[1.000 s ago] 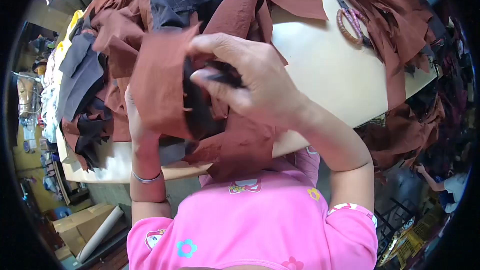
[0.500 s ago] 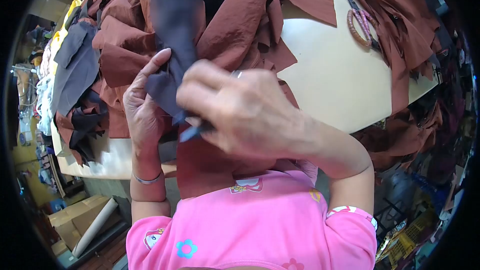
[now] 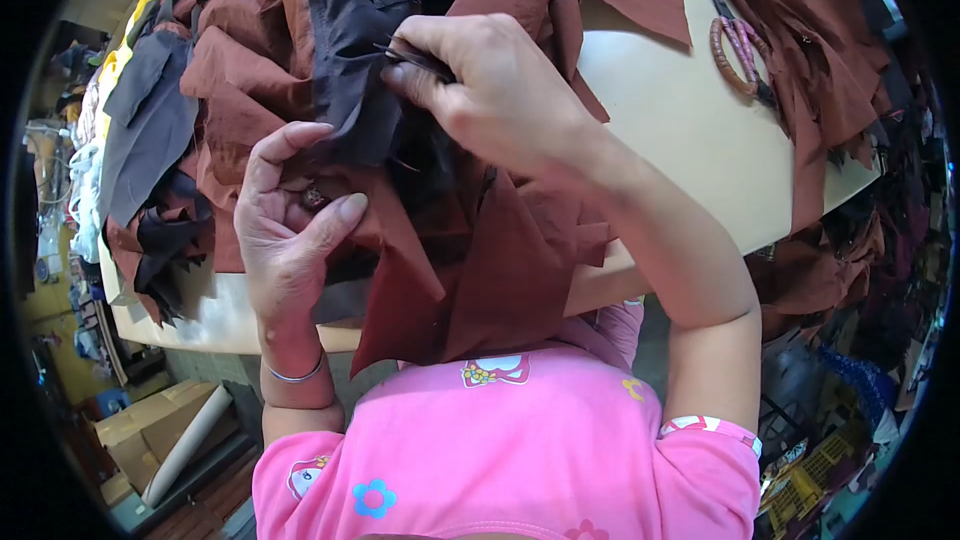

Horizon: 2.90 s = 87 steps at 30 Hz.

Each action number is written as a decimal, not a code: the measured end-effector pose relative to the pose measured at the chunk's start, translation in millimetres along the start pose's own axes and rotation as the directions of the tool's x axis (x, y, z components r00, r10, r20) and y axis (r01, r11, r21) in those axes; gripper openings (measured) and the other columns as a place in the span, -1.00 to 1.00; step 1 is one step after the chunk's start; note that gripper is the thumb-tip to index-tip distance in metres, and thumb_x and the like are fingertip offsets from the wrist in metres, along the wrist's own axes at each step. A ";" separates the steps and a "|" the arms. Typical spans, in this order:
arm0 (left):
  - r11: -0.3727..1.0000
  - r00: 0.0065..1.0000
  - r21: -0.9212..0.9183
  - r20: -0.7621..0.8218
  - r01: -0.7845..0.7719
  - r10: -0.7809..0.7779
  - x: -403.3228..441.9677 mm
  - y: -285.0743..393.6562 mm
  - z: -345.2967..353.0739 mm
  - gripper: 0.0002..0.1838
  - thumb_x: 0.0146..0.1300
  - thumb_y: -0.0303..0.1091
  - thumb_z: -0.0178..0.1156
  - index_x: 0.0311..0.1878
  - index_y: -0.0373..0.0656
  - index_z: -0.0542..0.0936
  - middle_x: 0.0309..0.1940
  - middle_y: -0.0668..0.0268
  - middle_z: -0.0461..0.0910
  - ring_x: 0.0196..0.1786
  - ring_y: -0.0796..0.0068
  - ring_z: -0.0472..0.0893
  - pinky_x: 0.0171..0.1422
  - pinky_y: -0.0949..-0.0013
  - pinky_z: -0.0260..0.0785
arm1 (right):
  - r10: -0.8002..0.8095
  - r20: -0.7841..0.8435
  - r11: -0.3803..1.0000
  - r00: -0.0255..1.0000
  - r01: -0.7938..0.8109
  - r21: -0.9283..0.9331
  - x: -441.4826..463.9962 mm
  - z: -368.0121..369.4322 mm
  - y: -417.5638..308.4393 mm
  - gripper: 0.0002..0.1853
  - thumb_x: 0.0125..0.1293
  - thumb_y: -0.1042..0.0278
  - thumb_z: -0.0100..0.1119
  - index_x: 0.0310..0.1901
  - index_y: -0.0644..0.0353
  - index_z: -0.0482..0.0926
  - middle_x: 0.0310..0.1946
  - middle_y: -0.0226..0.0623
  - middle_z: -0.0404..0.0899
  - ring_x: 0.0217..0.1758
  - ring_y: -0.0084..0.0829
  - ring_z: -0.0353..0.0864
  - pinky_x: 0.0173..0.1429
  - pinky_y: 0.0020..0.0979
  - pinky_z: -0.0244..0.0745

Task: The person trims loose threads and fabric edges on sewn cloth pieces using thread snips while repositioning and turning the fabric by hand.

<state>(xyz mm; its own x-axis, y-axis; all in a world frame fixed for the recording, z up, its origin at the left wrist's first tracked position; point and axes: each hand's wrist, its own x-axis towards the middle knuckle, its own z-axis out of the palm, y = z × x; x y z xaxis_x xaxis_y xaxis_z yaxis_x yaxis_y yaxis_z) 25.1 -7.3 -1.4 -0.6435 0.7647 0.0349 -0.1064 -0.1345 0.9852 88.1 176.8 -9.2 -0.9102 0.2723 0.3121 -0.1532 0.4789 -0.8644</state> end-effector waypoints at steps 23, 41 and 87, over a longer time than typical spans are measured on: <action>0.746 0.984 0.642 0.123 -0.178 0.129 18.8 6.2 -2.7 -0.80 0.12 -0.65 0.10 -0.18 -0.28 0.58 -0.37 0.27 0.60 -0.40 0.65 0.56 -0.31 0.57 0.39 | -0.105 0.111 0.993 0.988 0.110 -0.044 22.3 4.3 14.0 -0.81 0.22 0.36 0.14 -0.34 0.35 0.46 -0.59 -0.33 0.36 -0.45 -0.67 0.30 -0.35 -0.54 0.29; 0.950 0.946 -0.105 0.174 0.294 -0.273 21.9 -4.2 -12.0 -0.52 0.11 -0.68 0.11 0.15 -0.42 0.36 -0.03 0.21 0.49 -0.15 0.67 0.51 -0.02 0.60 0.39 | -0.317 0.153 0.947 0.936 0.322 -0.004 -30.7 -17.2 -18.8 -0.55 0.03 0.33 0.27 -0.01 0.31 0.47 -0.42 -0.34 0.52 -0.50 -0.50 0.48 -0.47 -0.50 0.34; 0.978 0.954 -0.015 0.222 0.210 -0.201 18.0 -11.3 -12.4 -0.52 0.11 -0.69 0.10 0.16 -0.44 0.34 0.11 0.19 0.41 -0.09 0.66 0.48 0.01 0.58 0.40 | -0.293 0.330 0.525 0.897 0.440 -0.729 -46.9 9.3 -24.5 -0.60 -0.08 0.49 0.16 -0.13 0.45 0.50 -0.43 -0.19 0.47 -0.53 -0.45 0.47 -0.49 -0.48 0.40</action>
<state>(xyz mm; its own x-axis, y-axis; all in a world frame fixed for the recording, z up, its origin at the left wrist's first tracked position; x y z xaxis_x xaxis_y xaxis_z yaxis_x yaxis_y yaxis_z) 5.3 0.1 -14.0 -0.4241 0.8966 -0.1277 -0.2508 0.0193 0.9679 130.9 144.5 -6.4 -0.8990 -0.1715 0.4030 -0.1998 0.9794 -0.0290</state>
